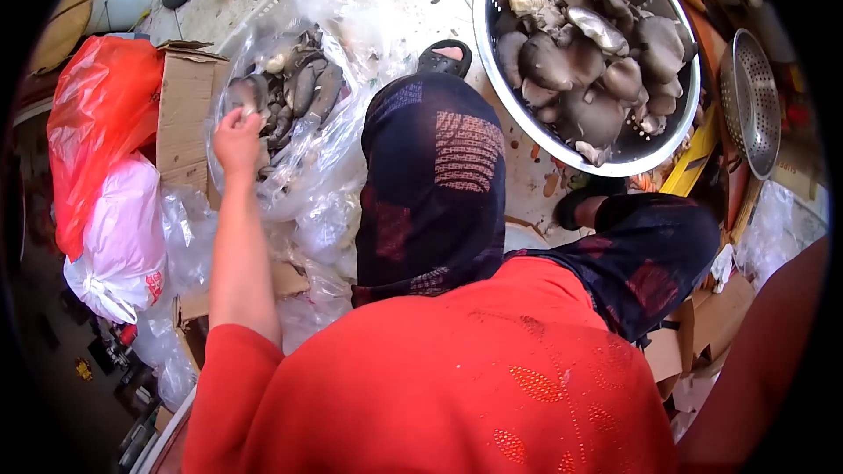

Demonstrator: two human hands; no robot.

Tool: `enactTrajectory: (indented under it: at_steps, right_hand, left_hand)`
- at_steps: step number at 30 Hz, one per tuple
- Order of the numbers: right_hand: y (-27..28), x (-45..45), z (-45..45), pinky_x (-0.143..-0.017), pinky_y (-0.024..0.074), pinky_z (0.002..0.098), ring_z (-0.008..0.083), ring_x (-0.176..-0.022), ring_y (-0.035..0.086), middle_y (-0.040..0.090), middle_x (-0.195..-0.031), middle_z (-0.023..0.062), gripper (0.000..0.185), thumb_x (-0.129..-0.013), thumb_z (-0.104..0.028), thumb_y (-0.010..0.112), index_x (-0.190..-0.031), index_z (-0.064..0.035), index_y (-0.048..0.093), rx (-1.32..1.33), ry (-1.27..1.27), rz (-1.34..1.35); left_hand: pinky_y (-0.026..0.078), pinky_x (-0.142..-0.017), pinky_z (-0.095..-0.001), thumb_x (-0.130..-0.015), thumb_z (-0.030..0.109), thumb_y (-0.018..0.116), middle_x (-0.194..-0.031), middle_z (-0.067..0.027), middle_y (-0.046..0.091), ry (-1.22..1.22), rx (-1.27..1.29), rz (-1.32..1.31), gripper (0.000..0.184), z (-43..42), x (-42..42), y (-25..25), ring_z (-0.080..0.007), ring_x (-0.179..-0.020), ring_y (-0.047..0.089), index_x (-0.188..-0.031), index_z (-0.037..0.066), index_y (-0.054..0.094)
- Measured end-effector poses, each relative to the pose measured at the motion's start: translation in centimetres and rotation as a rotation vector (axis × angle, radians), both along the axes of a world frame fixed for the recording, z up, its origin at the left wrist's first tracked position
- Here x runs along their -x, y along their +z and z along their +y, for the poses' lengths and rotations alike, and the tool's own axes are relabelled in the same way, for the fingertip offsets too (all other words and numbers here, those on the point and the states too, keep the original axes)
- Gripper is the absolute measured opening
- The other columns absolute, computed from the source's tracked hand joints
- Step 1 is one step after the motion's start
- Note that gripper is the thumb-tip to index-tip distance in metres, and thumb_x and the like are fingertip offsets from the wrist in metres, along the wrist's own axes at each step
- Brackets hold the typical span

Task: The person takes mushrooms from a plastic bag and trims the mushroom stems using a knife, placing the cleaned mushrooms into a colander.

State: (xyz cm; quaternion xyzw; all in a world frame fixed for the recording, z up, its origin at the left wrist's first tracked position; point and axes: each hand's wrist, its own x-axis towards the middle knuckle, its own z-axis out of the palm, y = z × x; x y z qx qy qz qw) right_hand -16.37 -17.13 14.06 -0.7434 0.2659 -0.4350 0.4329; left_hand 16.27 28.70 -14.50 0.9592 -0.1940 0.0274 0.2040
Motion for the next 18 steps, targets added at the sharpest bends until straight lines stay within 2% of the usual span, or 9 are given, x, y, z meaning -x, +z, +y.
enactTrajectory:
  at_steps: [2, 3, 5, 6, 7, 9, 10, 14, 18]
  right_hand:
    - [0.3, 0.1, 0.5, -0.040, 0.0334, 0.0205, 0.0062, -0.043, 0.041, 0.057, -0.083, 0.0056, 0.033, -0.094, -0.022, 0.051, -0.115, 0.0025, 0.050, -0.002, 0.020, -0.025]
    - [0.5, 0.1, 0.7, -0.040, 0.0334, 0.0204, 0.0061, -0.043, 0.041, 0.057, -0.083, 0.0056, 0.033, -0.094, -0.023, 0.051, -0.115, 0.0025, 0.050, -0.005, 0.037, -0.043]
    - [1.4, 0.1, 1.5, -0.039, 0.0333, 0.0203, 0.0060, -0.042, 0.041, 0.057, -0.084, 0.0057, 0.034, -0.094, -0.023, 0.051, -0.116, 0.0027, 0.050, -0.020, 0.072, -0.095]
    - [1.8, 0.1, 2.1, -0.039, 0.0333, 0.0203, 0.0059, -0.042, 0.041, 0.057, -0.084, 0.0057, 0.035, -0.094, -0.023, 0.051, -0.116, 0.0027, 0.051, -0.034, 0.099, -0.126]
    - [2.6, 0.1, 2.6, -0.039, 0.0332, 0.0203, 0.0059, -0.042, 0.041, 0.057, -0.084, 0.0058, 0.035, -0.093, -0.024, 0.051, -0.117, 0.0028, 0.051, -0.047, 0.127, -0.166]
    - [4.2, 0.4, 3.9, -0.039, 0.0332, 0.0202, 0.0058, -0.042, 0.042, 0.057, -0.084, 0.0058, 0.036, -0.093, -0.024, 0.052, -0.118, 0.0029, 0.051, -0.077, 0.198, -0.257]
    - [5.1, 0.9, 4.7, -0.038, 0.0331, 0.0202, 0.0057, -0.042, 0.042, 0.058, -0.084, 0.0059, 0.037, -0.093, -0.024, 0.052, -0.118, 0.0030, 0.051, -0.094, 0.250, -0.304]
    - [7.4, 3.8, 9.5, -0.038, 0.0330, 0.0200, 0.0054, -0.041, 0.042, 0.058, -0.085, 0.0060, 0.038, -0.093, -0.025, 0.052, -0.119, 0.0032, 0.051, -0.224, 0.559, -0.491]
    - [3.1, 6.7, 15.2, -0.037, 0.0329, 0.0198, 0.0052, -0.041, 0.042, 0.059, -0.085, 0.0061, 0.040, -0.093, -0.026, 0.052, -0.121, 0.0034, 0.051, -0.506, 0.794, -0.417]
  left_hand:
    - [0.044, -0.060, -0.0240, -0.073, 0.021, 0.067, -0.080, -0.0018, 0.060, 0.057, 0.316, 0.259, 0.043, 1.5, 1.0, 2.2, -0.0099, -0.065, 0.053, -0.108, -0.005, 0.065]
    - [0.044, -0.060, -0.0240, -0.073, 0.021, 0.067, -0.080, -0.0018, 0.060, 0.063, 0.318, 0.245, 0.043, 1.9, 1.6, 3.5, -0.0099, -0.065, 0.053, -0.108, -0.005, 0.065]
    - [0.042, -0.056, -0.0240, -0.077, 0.017, 0.064, -0.082, -0.0008, 0.059, 0.170, 0.822, 0.504, 0.037, 2.9, 2.8, 5.7, -0.0095, -0.064, 0.053, -0.107, -0.005, 0.063]
    - [0.043, -0.055, -0.0274, -0.079, 0.013, 0.061, -0.084, -0.0031, 0.061, 0.145, 0.922, 0.607, 0.026, 4.0, 2.9, 6.5, -0.0121, -0.068, 0.056, -0.102, 0.000, 0.061]
    - [0.043, -0.055, -0.0274, -0.079, 0.013, 0.061, -0.084, -0.0031, 0.061, 0.134, 0.911, 0.597, 0.026, 4.1, 3.6, 7.7, -0.0121, -0.068, 0.056, -0.102, 0.000, 0.061]
    - [0.044, -0.059, -0.0337, -0.083, 0.018, 0.057, -0.087, -0.0042, 0.064, 0.237, 1.312, 0.804, 0.014, 3.5, 6.0, 10.1, -0.0158, -0.073, 0.057, -0.091, 0.007, 0.061]
    - [0.047, -0.065, -0.0387, -0.083, 0.021, 0.054, -0.094, -0.0055, 0.065, 0.137, 1.374, 0.960, 0.022, 4.4, 6.2, 10.7, -0.0192, -0.082, 0.059, -0.099, 0.007, 0.061]
    - [0.055, -0.073, -0.0439, -0.083, 0.022, 0.051, -0.109, -0.0088, 0.064, 0.050, 1.499, 1.121, 0.036, 0.8, 11.3, 15.9, -0.0234, -0.092, 0.063, -0.116, 0.007, 0.056]
    - [0.056, -0.075, -0.0452, -0.081, 0.018, 0.051, -0.112, -0.0107, 0.063, -0.209, 1.485, 1.190, 0.044, -5.2, 16.5, 20.6, -0.0253, -0.097, 0.063, -0.122, 0.004, 0.053]
